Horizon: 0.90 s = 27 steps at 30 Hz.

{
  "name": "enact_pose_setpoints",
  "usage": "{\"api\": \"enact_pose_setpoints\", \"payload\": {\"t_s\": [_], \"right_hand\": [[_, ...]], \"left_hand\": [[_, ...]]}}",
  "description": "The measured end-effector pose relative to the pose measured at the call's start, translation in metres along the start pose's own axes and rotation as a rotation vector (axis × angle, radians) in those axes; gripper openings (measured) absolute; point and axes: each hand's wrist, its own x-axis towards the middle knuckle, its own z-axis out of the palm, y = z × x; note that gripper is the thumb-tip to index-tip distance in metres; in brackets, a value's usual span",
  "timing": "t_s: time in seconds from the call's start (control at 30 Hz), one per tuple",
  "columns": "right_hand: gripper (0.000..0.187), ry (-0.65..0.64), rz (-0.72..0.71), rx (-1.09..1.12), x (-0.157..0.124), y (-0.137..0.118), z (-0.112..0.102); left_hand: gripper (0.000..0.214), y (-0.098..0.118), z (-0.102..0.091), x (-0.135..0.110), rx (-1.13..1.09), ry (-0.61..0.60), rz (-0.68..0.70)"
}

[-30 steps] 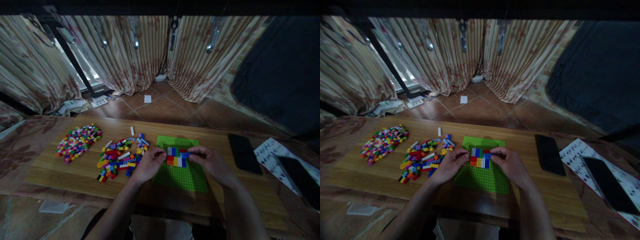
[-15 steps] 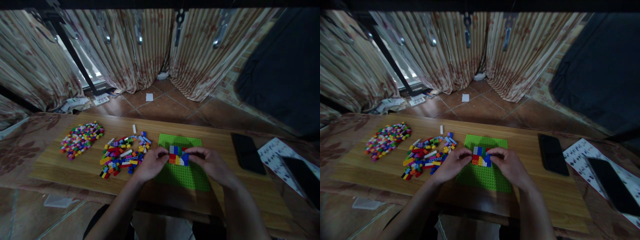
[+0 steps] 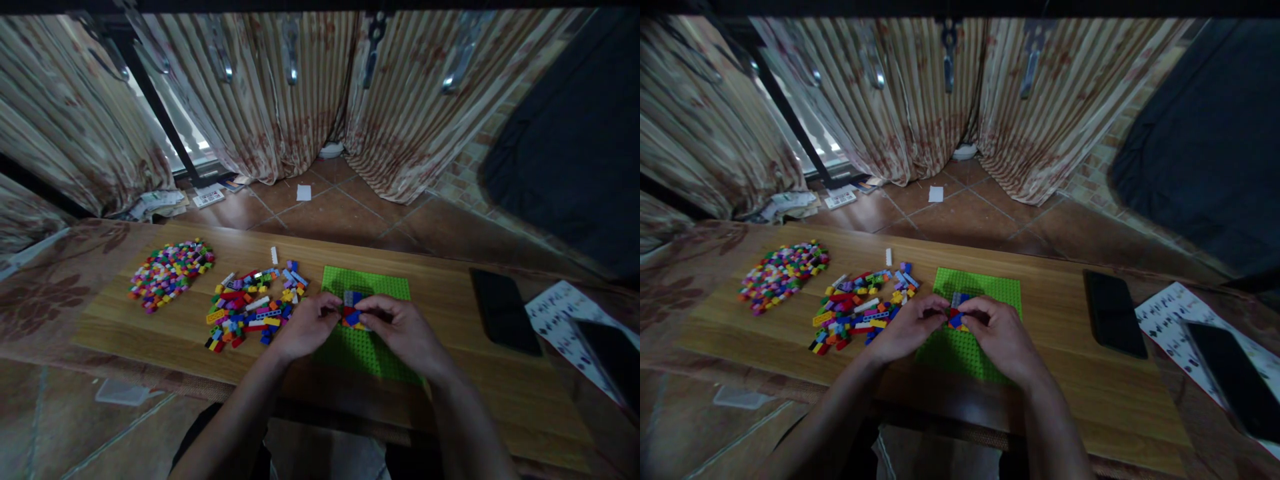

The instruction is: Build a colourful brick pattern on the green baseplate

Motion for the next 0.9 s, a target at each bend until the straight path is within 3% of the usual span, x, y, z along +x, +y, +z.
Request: {"api": "enact_pose_setpoints", "payload": {"t_s": [0.17,0.33,0.9], "right_hand": [[0.015,0.026,0.016,-0.099,0.000,-0.001,0.001],[0.015,-0.006,0.036,-0.271,-0.002,-0.002,-0.002],[0.021,-0.070,0.001,-0.288,-0.005,0.007,0.003]], "left_hand": [[0.029,0.004,-0.002,-0.003,-0.004,-0.072,-0.026],[0.027,0.009,0.000,-0.005,0.048,-0.047,-0.034],[0.024,0.011,0.003,-0.010,0.180,-0.029,-0.035]]}}
